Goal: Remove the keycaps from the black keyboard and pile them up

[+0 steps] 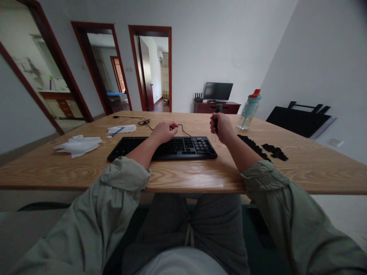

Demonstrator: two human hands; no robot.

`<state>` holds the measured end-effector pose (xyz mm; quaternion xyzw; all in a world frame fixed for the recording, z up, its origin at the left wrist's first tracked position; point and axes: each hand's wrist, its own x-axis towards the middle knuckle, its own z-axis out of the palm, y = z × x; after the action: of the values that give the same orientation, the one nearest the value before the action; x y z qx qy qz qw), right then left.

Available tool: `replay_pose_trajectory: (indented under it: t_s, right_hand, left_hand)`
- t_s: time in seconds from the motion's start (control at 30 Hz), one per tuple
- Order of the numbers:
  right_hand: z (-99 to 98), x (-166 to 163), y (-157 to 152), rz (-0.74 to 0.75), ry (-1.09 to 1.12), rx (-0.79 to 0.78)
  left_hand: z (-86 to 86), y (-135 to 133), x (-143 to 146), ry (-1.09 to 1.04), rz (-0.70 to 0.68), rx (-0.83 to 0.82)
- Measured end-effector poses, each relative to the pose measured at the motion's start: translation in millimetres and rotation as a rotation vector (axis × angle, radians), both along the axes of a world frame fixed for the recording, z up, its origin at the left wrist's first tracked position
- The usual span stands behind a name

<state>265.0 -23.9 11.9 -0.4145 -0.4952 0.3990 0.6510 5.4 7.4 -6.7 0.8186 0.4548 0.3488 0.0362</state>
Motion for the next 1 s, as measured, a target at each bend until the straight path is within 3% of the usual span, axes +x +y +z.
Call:
replay_pose_trajectory:
  t_s: [0.2,0.43,0.7,0.87,1.0]
  right_hand:
    - [-10.9,23,2,-0.035,0.072,-0.001]
    - [-13.7,22,5,-0.02,0.099,0.002]
    - [-15.1,20,8,-0.186,0.103,0.021]
    - [-14.0,4,1,-0.133,0.01,-0.003]
    - [-17.5,-13,-6,-0.027,-0.103,0.037]
  left_hand:
    - [-3.3,1,4,0.012,0.0,-0.025]
    - [-4.8,-1,5,0.029,-0.003,-0.055]
    - [-5.5,-2,7,0.014,-0.017,-0.064]
    - [-6.4,-19,34,-0.095,-0.22,-0.074]
    - [-5.2,-38,63,-0.051,-0.323,0.055]
